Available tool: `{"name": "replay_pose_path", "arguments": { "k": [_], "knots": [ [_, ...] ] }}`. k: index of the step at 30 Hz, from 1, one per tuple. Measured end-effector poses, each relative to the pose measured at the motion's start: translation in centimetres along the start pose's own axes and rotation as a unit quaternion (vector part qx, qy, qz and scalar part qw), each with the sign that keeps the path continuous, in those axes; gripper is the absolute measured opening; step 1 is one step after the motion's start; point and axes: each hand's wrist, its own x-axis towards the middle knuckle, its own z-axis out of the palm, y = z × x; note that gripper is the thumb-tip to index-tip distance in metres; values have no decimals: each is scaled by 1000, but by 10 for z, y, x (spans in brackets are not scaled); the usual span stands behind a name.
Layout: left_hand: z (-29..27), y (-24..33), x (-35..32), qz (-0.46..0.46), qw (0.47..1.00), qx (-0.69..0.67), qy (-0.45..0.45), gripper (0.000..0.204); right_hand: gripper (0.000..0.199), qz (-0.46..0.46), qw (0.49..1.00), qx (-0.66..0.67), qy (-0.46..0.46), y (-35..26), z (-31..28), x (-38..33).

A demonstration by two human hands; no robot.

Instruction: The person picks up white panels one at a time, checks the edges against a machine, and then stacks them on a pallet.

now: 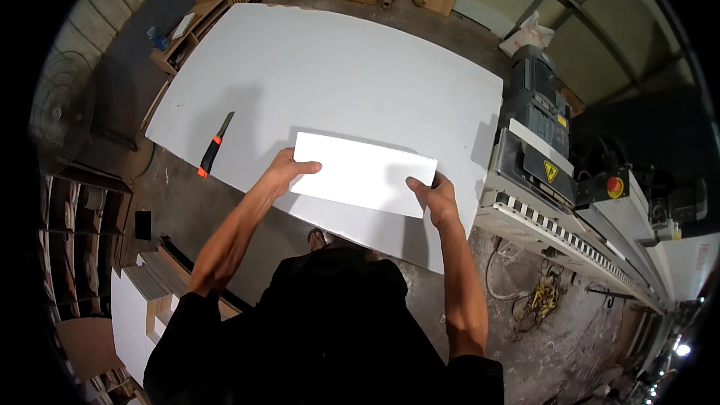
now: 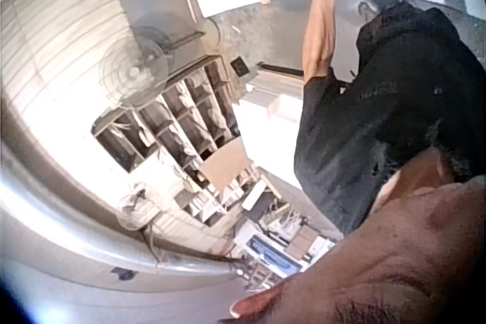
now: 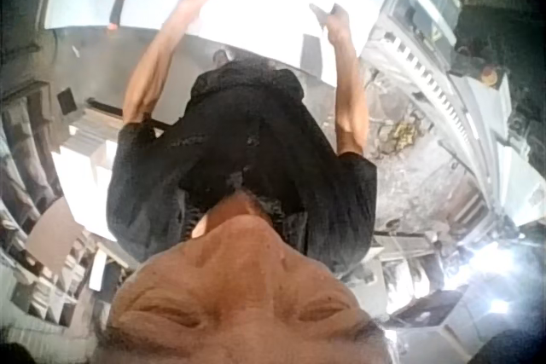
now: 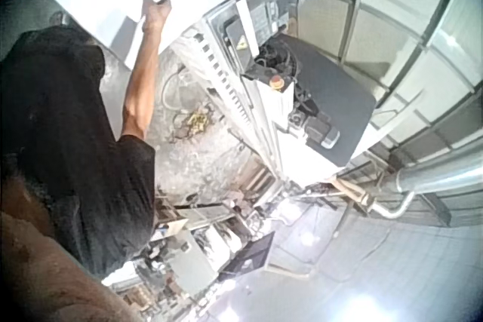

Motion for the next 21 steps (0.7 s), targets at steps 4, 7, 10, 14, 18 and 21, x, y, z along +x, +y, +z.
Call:
{"name": "replay_pose_path", "arguments": {
  "k": [4,7,10,14,18,21],
  "knots": [
    [-2,-21,-10,159,973,139,94,79,85,-126,990,-67,18,15,0,-15],
    [0,-40,-17,252,932,229,125,84,97,-208,968,-139,25,28,3,-20],
    [-4,-47,-21,264,935,215,99,89,103,-244,963,-109,17,47,1,-18],
    [-14,-39,-24,275,935,216,60,104,110,-276,954,-114,22,53,1,-17],
    [-6,-27,-24,227,971,70,-16,111,114,-145,989,29,-5,40,17,-30],
    [-3,-28,-26,220,974,54,-16,107,112,-136,990,35,-6,41,14,-29]
  ]
}}
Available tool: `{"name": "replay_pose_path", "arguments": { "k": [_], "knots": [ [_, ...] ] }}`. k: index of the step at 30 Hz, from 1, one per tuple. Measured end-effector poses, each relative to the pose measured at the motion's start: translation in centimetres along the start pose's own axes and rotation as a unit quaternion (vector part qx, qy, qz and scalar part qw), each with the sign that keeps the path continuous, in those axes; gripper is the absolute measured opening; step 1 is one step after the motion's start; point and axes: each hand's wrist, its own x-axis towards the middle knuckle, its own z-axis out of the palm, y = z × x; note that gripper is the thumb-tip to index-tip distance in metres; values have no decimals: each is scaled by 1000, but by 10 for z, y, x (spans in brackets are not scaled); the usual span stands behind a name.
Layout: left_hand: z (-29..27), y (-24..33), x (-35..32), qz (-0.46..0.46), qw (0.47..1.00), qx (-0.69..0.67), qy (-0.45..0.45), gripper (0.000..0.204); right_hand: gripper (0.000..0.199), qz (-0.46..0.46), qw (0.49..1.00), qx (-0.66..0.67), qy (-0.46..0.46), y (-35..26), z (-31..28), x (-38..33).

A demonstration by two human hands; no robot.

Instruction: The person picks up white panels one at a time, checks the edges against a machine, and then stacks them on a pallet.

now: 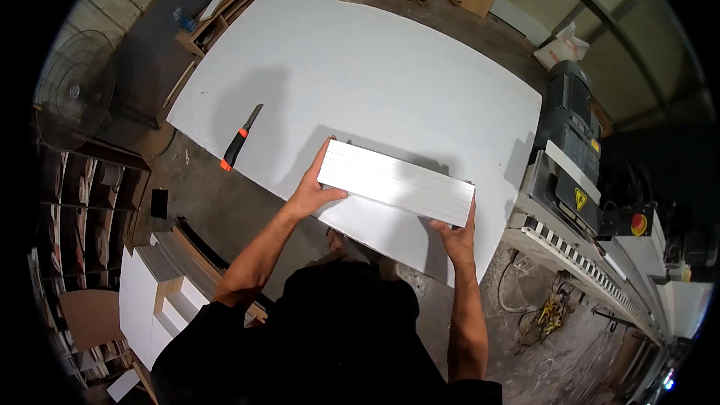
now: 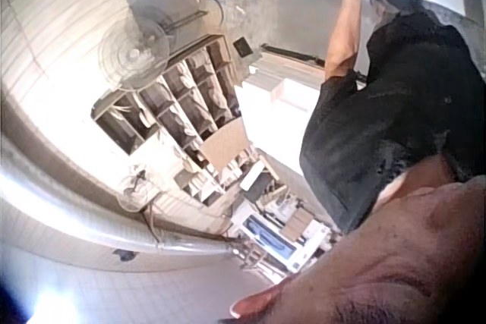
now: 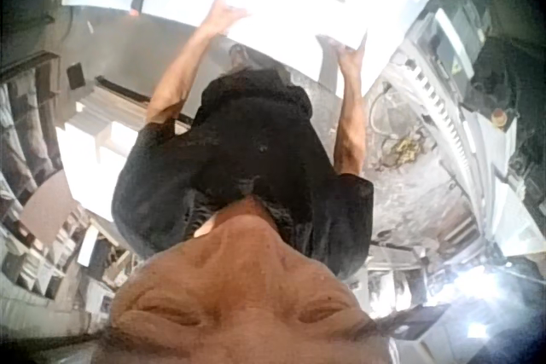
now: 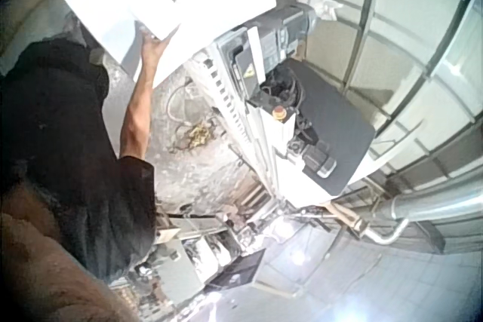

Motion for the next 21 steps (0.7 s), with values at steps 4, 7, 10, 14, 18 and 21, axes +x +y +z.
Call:
{"name": "replay_pose_path", "arguments": {
  "k": [4,7,10,14,18,21],
  "knots": [
    [-5,3,5,2,1000,21,-21,105,109,-53,998,-41,-16,10,-10,8],
    [-13,3,9,-3,997,61,-43,104,105,-39,997,-63,-9,11,-12,9],
    [-23,-5,6,20,993,106,-49,105,96,-42,989,-140,-3,25,-19,9],
    [-28,-13,-3,37,992,117,-40,100,76,92,980,-175,25,55,-39,2],
    [-23,-22,-2,119,985,127,-8,102,86,4,986,-150,71,86,-67,3],
    [-17,-8,-28,136,983,119,18,101,83,-20,986,-158,48,75,-80,12]
  ]
}}
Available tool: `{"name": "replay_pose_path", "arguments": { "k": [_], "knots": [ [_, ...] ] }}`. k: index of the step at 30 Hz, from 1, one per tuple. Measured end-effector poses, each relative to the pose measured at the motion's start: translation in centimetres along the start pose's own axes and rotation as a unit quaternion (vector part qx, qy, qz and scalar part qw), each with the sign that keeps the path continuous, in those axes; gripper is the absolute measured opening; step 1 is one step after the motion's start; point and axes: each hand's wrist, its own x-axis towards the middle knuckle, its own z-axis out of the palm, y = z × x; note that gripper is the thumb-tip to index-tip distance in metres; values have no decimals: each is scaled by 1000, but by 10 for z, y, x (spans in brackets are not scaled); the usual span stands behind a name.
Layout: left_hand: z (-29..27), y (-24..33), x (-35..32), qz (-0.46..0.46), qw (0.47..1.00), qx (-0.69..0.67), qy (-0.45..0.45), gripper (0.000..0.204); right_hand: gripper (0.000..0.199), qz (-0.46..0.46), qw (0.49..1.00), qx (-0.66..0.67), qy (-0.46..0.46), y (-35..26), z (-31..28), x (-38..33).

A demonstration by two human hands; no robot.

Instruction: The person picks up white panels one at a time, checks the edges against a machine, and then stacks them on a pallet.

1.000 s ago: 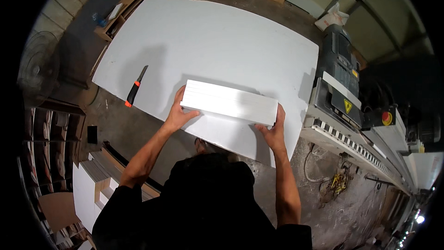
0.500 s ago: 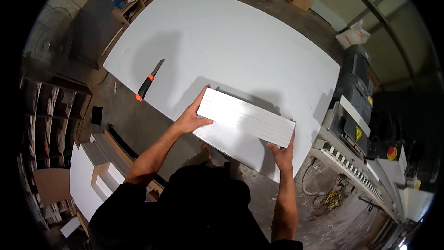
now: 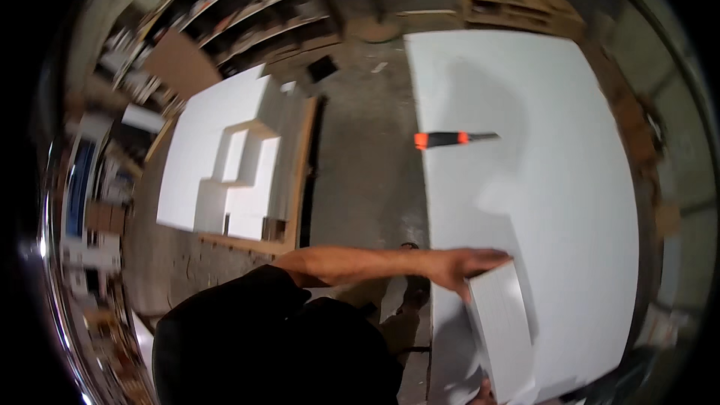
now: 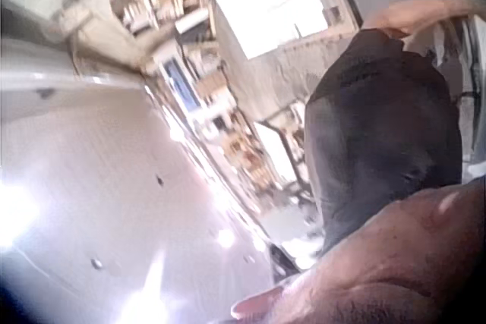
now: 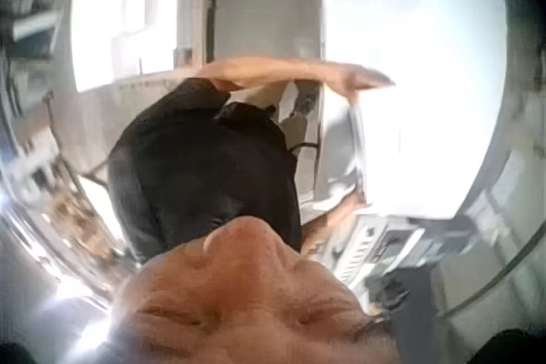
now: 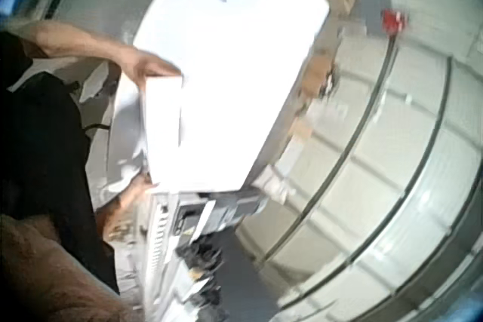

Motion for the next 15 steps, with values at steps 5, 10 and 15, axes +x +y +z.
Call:
{"name": "replay_pose_path", "arguments": {
  "k": [5,10,15],
  "knots": [
    [12,41,-83,-106,983,1,152,112,49,26,983,-80,-163,-170,48,-16],
    [-4,100,-199,-214,926,10,310,101,43,-106,911,-182,-354,-190,112,-12],
    [-8,113,-341,-247,835,-125,475,93,76,-6,849,-52,-526,-175,229,-50]
  ]
}}
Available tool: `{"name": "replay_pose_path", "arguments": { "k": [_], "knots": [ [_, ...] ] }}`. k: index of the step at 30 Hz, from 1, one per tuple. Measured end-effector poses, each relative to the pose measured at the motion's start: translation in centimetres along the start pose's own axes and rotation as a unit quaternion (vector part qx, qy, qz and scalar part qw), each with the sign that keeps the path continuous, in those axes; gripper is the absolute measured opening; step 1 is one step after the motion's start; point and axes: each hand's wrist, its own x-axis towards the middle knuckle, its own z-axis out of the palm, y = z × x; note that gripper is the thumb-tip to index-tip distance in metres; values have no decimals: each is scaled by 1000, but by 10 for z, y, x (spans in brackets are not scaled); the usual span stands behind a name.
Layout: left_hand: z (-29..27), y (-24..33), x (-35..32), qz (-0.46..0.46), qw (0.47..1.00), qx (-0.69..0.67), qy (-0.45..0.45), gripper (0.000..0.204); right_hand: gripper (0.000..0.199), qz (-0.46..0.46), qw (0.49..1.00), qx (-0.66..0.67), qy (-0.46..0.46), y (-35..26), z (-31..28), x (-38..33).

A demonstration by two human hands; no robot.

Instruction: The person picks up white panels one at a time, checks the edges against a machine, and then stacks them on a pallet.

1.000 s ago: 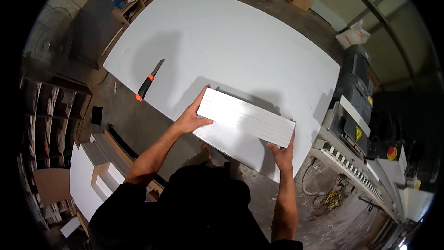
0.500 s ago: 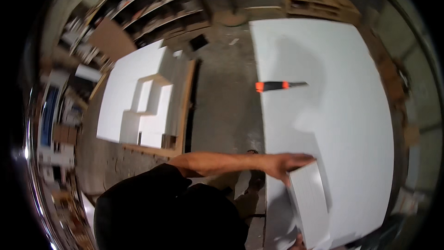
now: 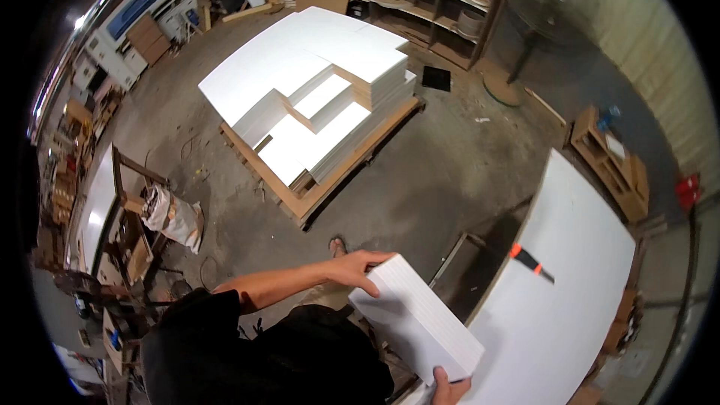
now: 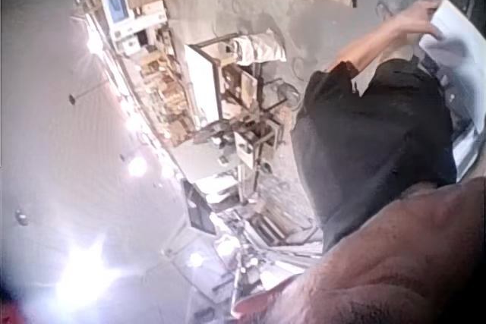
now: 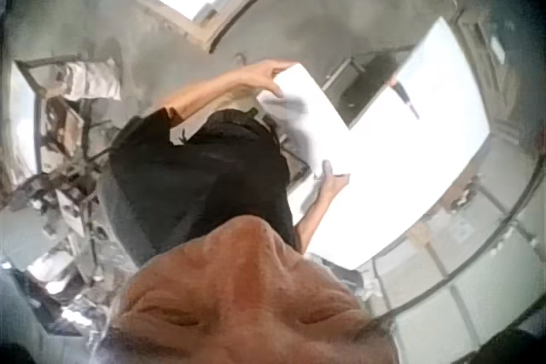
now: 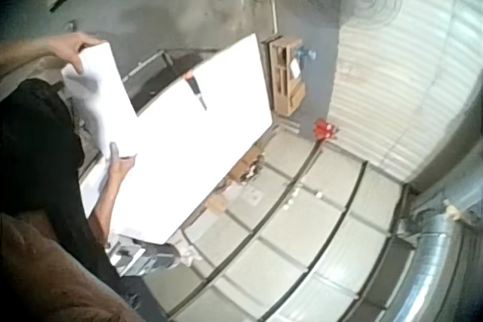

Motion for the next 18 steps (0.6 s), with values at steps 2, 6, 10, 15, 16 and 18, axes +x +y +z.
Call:
{"name": "replay_pose_path", "arguments": {
  "k": [2,6,10,15,16,18],
  "knots": [
    [-46,-13,-29,-36,995,-56,70,88,72,-18,997,-24,-77,-26,66,40],
    [-136,-43,-70,-64,972,-105,199,76,65,41,977,-46,-205,-48,193,108],
    [-214,-81,-103,-44,913,-283,292,56,58,79,937,-85,-330,-60,324,175],
    [-297,-93,-132,-78,833,-293,463,54,49,95,879,-160,-439,-87,511,244],
    [-318,-86,-133,-86,817,-297,486,56,49,88,870,-162,-458,-91,547,257],
    [-355,-88,-128,-60,782,-342,518,53,49,80,854,-156,-490,-93,612,288]
  ]
}}
